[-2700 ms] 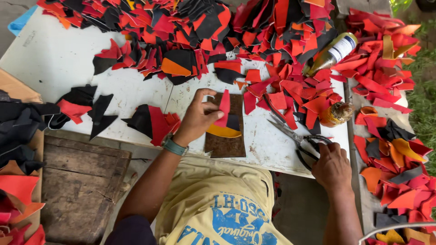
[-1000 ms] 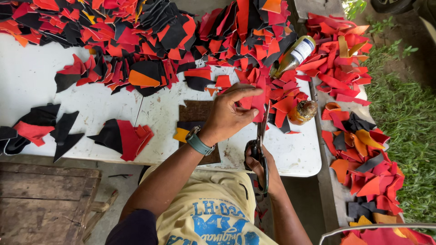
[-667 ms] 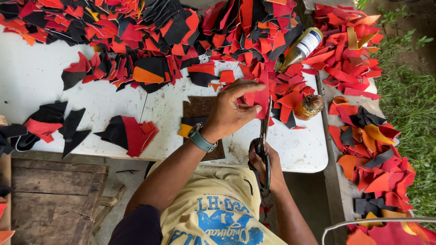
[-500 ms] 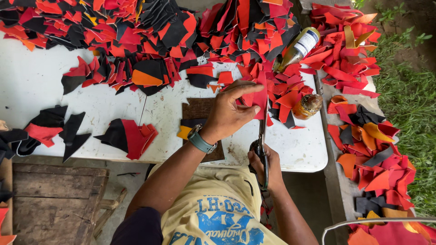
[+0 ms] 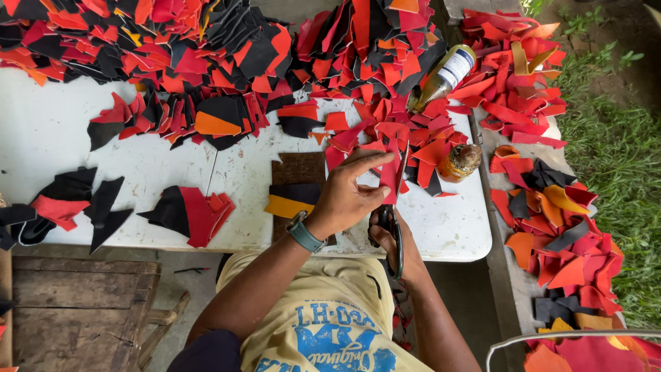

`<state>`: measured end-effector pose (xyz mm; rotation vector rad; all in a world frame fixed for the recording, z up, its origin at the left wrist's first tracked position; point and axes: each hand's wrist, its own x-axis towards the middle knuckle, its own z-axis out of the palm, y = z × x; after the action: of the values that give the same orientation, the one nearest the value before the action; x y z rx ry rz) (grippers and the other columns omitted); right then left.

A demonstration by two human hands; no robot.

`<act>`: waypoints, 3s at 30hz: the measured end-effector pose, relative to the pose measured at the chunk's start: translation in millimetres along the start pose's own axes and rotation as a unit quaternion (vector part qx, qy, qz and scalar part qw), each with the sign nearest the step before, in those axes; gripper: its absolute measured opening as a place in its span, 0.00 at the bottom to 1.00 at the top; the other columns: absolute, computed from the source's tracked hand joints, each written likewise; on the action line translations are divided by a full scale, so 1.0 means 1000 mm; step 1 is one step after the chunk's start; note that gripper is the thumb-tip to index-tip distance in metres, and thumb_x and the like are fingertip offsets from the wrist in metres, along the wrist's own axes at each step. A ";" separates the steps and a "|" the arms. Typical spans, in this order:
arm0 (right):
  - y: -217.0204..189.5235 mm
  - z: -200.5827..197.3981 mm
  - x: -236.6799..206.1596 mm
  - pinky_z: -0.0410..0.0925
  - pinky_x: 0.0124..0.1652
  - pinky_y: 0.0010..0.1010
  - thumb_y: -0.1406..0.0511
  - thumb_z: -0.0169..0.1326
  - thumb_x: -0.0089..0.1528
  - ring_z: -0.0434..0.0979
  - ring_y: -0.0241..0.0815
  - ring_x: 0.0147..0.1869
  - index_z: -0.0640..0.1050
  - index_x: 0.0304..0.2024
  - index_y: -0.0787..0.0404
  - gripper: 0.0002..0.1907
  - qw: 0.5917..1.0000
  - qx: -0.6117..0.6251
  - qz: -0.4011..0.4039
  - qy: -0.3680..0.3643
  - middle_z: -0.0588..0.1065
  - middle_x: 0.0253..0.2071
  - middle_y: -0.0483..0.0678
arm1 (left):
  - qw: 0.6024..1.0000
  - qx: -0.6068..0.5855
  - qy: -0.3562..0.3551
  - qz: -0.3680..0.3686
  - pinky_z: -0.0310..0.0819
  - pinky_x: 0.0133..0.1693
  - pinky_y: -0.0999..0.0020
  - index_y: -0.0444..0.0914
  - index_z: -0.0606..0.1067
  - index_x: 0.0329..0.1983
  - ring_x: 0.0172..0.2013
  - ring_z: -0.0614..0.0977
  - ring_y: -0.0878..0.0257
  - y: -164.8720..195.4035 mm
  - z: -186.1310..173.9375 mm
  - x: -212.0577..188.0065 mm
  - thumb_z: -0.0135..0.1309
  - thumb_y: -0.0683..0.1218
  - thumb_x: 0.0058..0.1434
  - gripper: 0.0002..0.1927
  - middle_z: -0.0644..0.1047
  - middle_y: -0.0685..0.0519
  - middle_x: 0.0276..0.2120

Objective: The person repeatedly picks up red, black, and orange fabric pieces, aligns them on a cork board, and cuts them with scissors. The cut pieces are placed into a growing pile on the table. The person handles the fabric one piece at a time throughout the clip.

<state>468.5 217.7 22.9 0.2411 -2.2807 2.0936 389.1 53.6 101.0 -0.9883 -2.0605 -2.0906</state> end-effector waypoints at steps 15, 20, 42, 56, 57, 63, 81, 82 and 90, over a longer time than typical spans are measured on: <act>0.031 0.007 -0.005 0.60 0.27 0.24 0.57 0.57 0.65 0.62 0.28 0.27 0.72 0.29 0.61 0.16 0.994 -0.055 0.056 0.077 0.67 0.23 0.37 | 1.000 -0.021 -0.009 0.008 0.83 0.48 0.72 0.37 0.71 0.66 0.57 0.79 0.67 -0.009 -0.006 -0.005 0.58 0.33 0.62 0.28 0.71 0.54 0.62; 0.044 0.005 0.006 0.56 0.21 0.26 0.59 0.60 0.65 0.61 0.29 0.20 0.73 0.26 0.62 0.18 0.991 0.006 0.098 0.092 0.67 0.18 0.38 | 0.999 -0.034 -0.002 -0.005 0.85 0.49 0.73 0.37 0.72 0.65 0.58 0.78 0.67 -0.029 -0.006 -0.008 0.59 0.33 0.61 0.28 0.72 0.53 0.62; 0.013 0.051 0.037 0.75 0.40 0.30 0.73 0.61 0.63 0.82 0.41 0.41 0.77 0.48 0.67 0.12 0.991 0.126 -0.005 0.038 0.79 0.41 0.52 | 0.977 -0.119 0.179 -0.010 0.78 0.47 0.66 0.33 0.75 0.44 0.44 0.82 0.64 -0.078 -0.048 -0.069 0.62 0.40 0.67 0.08 0.81 0.51 0.41; 0.031 0.017 0.107 0.72 0.39 0.29 0.73 0.55 0.63 0.78 0.37 0.37 0.78 0.53 0.66 0.15 0.986 -0.051 0.126 -0.098 0.78 0.36 0.49 | 0.902 0.407 -0.067 -0.127 0.63 0.55 0.44 0.37 0.70 0.67 0.50 0.79 0.46 -0.120 -0.133 -0.126 0.39 0.65 0.72 0.34 0.65 0.38 0.67; 0.028 0.024 0.121 0.71 0.37 0.29 0.74 0.56 0.61 0.78 0.37 0.36 0.77 0.52 0.66 0.16 0.981 -0.066 0.136 -0.122 0.78 0.36 0.48 | 0.915 0.350 -0.092 -0.179 0.69 0.49 0.48 0.39 0.72 0.65 0.49 0.78 0.46 -0.120 -0.139 -0.121 0.40 0.64 0.74 0.30 0.66 0.40 0.66; 0.038 0.083 0.194 0.70 0.29 0.29 0.67 0.61 0.62 0.78 0.35 0.28 0.80 0.44 0.67 0.10 0.939 -0.220 0.193 -0.182 0.78 0.26 0.48 | 0.904 0.421 -0.015 -0.072 0.62 0.49 0.49 0.42 0.82 0.38 0.43 0.79 0.57 -0.110 -0.154 -0.104 0.59 0.52 0.61 0.10 0.77 0.55 0.45; 0.033 0.138 0.177 0.70 0.31 0.30 0.67 0.68 0.54 0.81 0.43 0.30 0.75 0.44 0.67 0.19 0.929 -0.366 0.009 -0.058 0.80 0.29 0.55 | 0.859 0.475 -0.169 -0.086 0.63 0.45 0.51 0.44 0.75 0.56 0.36 0.80 0.56 -0.118 -0.187 -0.088 0.53 0.53 0.66 0.17 0.73 0.54 0.58; 0.031 0.137 0.164 0.71 0.34 0.31 0.66 0.67 0.55 0.82 0.45 0.32 0.76 0.43 0.66 0.18 0.932 -0.361 -0.005 -0.043 0.80 0.31 0.54 | 0.866 0.469 -0.160 -0.071 0.63 0.45 0.51 0.43 0.75 0.56 0.37 0.81 0.57 -0.119 -0.188 -0.088 0.53 0.53 0.66 0.17 0.73 0.54 0.57; 0.044 0.146 0.084 0.66 0.58 0.40 0.69 0.63 0.59 0.76 0.52 0.59 0.83 0.48 0.59 0.13 0.898 -0.406 -0.170 -0.005 0.80 0.53 0.49 | 0.875 0.466 -0.120 -0.051 0.62 0.49 0.49 0.40 0.74 0.58 0.31 0.82 0.56 -0.131 -0.174 -0.100 0.51 0.49 0.67 0.18 0.72 0.49 0.61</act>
<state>390.9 68.4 -23.0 0.5445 -2.6307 0.8675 339.0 -129.4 -45.3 -0.9610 -2.7811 -0.7383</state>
